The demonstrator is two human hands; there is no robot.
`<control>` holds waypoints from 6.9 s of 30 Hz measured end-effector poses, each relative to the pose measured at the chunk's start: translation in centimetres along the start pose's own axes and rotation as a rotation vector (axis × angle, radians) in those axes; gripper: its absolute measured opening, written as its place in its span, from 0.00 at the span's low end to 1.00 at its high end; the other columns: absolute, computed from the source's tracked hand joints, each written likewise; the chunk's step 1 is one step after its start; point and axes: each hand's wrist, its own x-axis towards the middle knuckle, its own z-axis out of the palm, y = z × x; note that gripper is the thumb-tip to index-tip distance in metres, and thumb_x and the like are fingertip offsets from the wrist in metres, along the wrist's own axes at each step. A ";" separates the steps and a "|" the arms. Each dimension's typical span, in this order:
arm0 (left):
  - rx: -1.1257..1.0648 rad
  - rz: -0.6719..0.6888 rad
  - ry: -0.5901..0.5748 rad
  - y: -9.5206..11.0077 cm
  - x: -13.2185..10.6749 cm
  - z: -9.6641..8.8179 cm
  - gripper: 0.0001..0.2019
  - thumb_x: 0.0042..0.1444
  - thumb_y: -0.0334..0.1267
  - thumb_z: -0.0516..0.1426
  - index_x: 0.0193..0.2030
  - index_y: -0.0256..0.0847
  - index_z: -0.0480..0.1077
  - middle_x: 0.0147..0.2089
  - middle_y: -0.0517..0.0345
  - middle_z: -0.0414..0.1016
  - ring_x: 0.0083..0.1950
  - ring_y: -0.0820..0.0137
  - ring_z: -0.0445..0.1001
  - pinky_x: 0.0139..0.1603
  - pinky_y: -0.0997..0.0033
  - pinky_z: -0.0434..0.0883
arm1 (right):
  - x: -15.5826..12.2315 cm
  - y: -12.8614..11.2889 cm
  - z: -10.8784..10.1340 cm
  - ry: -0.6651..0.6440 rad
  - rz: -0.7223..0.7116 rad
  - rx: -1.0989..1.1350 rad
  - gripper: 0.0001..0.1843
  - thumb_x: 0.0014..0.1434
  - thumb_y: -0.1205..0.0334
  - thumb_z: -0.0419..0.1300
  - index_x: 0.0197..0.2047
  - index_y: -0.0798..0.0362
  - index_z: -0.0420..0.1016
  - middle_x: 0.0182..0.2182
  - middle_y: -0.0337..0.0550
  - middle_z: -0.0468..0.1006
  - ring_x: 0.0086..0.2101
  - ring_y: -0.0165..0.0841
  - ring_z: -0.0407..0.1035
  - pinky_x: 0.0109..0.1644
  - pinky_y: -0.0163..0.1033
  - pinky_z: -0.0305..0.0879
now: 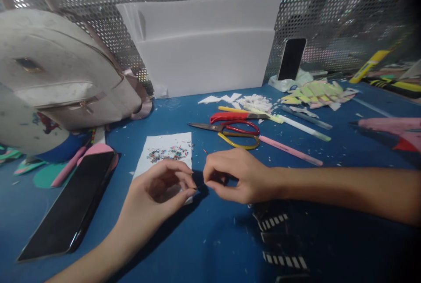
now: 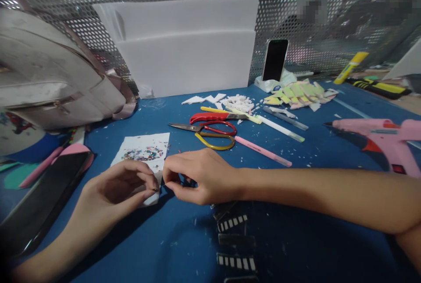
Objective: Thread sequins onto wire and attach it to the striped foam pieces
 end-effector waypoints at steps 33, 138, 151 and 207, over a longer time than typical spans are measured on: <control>0.235 0.086 0.002 -0.1 -0.7 0.1 0.02 0.56 0.33 0.62 0.35 0.45 0.74 0.31 0.61 0.78 0.33 0.73 0.77 0.37 0.76 0.74 | -0.1 0.5 -0.1 -0.045 -0.003 -0.009 0.03 0.65 0.68 0.57 0.40 0.55 0.71 0.35 0.42 0.74 0.34 0.28 0.66 0.38 0.33 0.62; -0.107 -0.089 0.034 -0.6 0.2 -0.2 0.10 0.50 0.30 0.65 0.38 0.43 0.72 0.33 0.61 0.76 0.33 0.75 0.75 0.35 0.80 0.75 | -0.1 0.2 0.1 0.130 0.014 -0.113 0.05 0.57 0.73 0.58 0.34 0.54 0.69 0.29 0.36 0.70 0.29 0.25 0.61 0.34 0.33 0.57; -0.138 -0.096 0.038 -0.7 0.2 -0.4 0.09 0.52 0.30 0.65 0.39 0.43 0.72 0.33 0.60 0.76 0.35 0.73 0.76 0.37 0.79 0.74 | -0.1 0.2 0.2 0.146 -0.003 -0.137 0.05 0.58 0.72 0.56 0.34 0.53 0.68 0.28 0.36 0.70 0.29 0.26 0.61 0.34 0.33 0.57; -0.029 -0.040 -0.100 0.0 -0.6 1.3 0.06 0.56 0.31 0.61 0.38 0.41 0.67 0.29 0.65 0.72 0.33 0.76 0.71 0.37 0.77 0.68 | 0.1 0.3 0.3 -0.098 -0.098 -0.113 0.01 0.62 0.67 0.57 0.38 0.54 0.70 0.32 0.38 0.72 0.32 0.26 0.64 0.37 0.32 0.59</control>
